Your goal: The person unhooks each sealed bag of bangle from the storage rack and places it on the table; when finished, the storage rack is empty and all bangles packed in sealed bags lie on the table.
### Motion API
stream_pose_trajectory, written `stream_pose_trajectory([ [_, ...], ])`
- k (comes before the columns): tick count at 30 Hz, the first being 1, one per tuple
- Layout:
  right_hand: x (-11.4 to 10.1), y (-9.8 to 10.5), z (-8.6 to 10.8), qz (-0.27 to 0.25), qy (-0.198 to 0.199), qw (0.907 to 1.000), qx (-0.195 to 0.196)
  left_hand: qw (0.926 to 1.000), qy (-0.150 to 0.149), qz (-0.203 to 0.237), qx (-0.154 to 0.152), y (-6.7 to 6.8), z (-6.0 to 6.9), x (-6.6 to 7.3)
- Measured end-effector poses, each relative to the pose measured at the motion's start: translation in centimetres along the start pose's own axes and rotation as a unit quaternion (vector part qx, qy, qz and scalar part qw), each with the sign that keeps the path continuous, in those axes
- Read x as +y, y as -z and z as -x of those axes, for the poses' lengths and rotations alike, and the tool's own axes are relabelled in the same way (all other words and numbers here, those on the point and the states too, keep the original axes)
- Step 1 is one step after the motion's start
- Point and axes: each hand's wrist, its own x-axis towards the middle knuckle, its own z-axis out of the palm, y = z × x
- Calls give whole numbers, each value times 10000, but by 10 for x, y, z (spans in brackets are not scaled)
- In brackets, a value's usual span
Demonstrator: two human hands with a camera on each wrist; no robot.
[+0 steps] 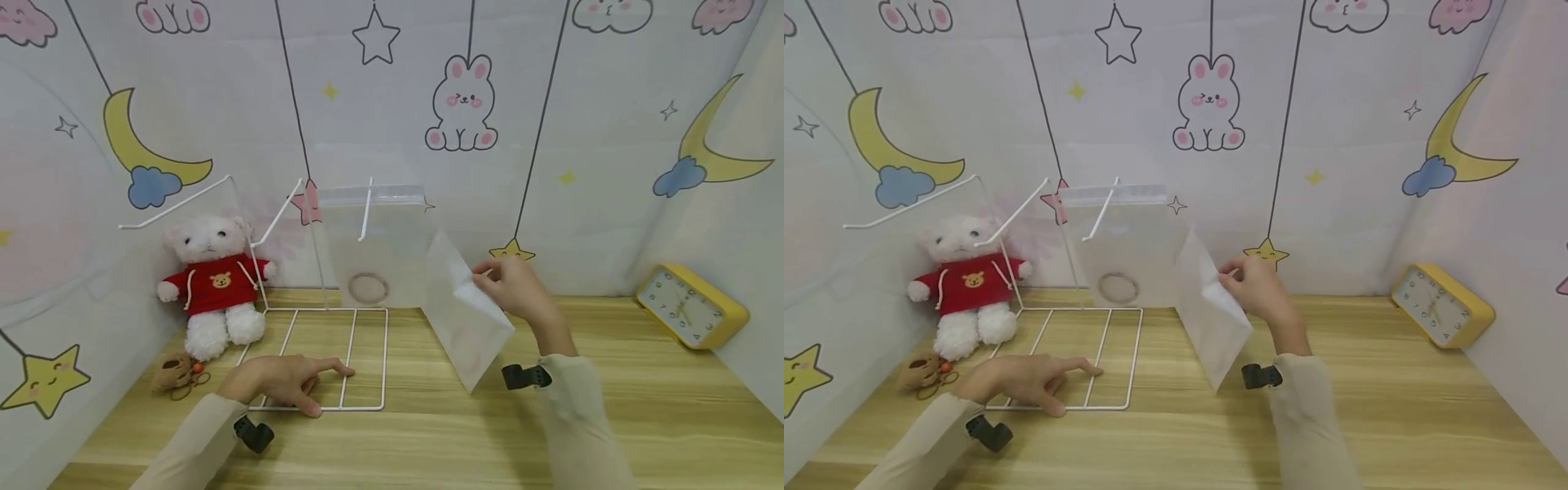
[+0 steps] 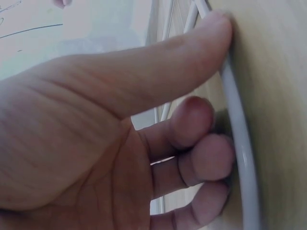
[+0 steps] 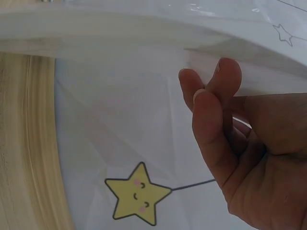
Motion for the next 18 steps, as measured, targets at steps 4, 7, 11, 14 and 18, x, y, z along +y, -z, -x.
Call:
stream_pose_trajectory([
  [4,2,-6,-4,-31,-104,9998,-141,10000,18,-14,-2,-1,0,0],
  [7,6,-9,-4,-82,-248,9994,-236,10000,25,-5,-6,-1,1,2],
  [11,11,-13,-4,-254,-470,9975,-465,10000,38,-23,-6,-1,1,2],
  [14,13,-15,-3,-399,-559,9948,-752,10000,26,-32,-4,-1,2,2],
  [18,15,-15,-1,-433,-620,9897,-1216,10000,13,-11,-10,-1,1,1],
])
